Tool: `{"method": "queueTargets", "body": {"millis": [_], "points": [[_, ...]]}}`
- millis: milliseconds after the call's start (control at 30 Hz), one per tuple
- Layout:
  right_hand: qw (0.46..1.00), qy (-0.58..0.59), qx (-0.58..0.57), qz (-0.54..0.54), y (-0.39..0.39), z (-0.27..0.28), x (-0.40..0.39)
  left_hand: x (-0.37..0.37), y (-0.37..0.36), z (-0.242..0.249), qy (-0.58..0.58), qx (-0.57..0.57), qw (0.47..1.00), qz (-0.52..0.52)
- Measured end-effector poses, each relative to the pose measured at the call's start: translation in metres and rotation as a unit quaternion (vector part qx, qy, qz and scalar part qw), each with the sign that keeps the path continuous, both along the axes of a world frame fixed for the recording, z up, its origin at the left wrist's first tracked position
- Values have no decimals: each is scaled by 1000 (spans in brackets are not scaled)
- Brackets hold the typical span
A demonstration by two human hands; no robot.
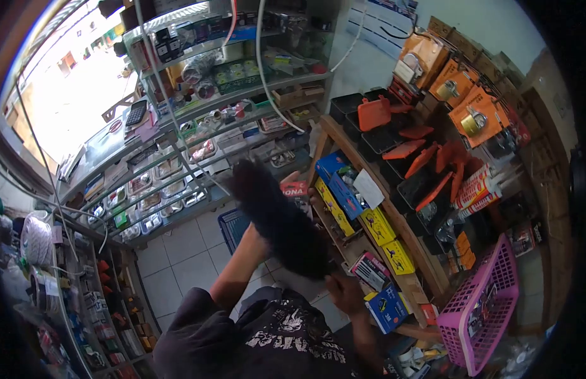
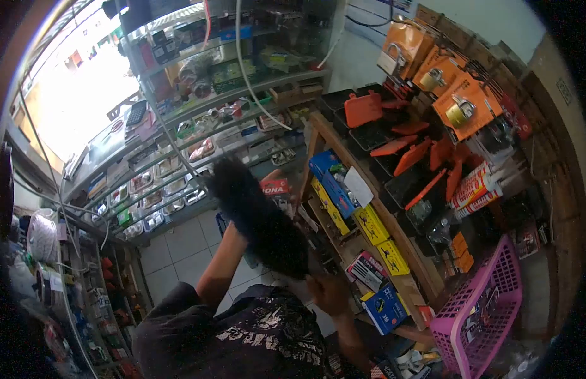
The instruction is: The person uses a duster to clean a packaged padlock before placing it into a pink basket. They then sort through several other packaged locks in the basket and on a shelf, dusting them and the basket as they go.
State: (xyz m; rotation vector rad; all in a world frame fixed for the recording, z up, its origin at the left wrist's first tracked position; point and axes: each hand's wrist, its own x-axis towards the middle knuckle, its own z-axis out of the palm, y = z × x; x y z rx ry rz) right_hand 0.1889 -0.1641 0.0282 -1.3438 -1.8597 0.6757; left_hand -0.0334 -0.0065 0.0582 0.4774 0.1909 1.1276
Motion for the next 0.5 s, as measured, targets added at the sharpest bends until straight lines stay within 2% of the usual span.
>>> {"method": "queueTargets", "body": {"millis": [33, 100, 133, 167, 200, 233, 267, 300, 333, 400, 467, 500], "points": [[1000, -17, -18, 10, -1, -7, 15, -8, 3, -1, -1, -1, 1000, 9], [998, -38, -34, 29, -4, -11, 40, -21, 12, -11, -3, 30, 998, -51], [995, -38, -89, 18, -7, -7, 50, -23, 18, -23, -5, 31, 999, -40], [989, -38, -143, 6, -7, -2, 55, -24, 26, -37, 103, 108, 988, -30], [989, -40, -142, 16, -3, 12, 55, -23, 30, -44, 211, 180, 961, -20], [985, -52, -163, 18, 1, 31, 52, -14, 26, -45, 212, 177, 961, -12], [981, -63, -183, 19, 5, 46, 50, 1, 21, -46, 37, 118, 986, -109], [973, -86, -214, -3, 9, 52, 49, 12, 18, -46, -142, 56, 968, -201], [973, -88, -215, 1, 14, 54, 49, 17, 15, -44, -143, 55, 969, -196], [988, -101, -115, 4, 22, 57, 49, 21, 10, -36, -42, 13, 981, -187], [990, -110, -86, 3, 24, 61, 62, 10, 8, -17, -38, -1, 985, -167], [991, -117, -59, -4, 23, 61, 71, 5, 9, -15, -95, -10, 981, -166]]}}
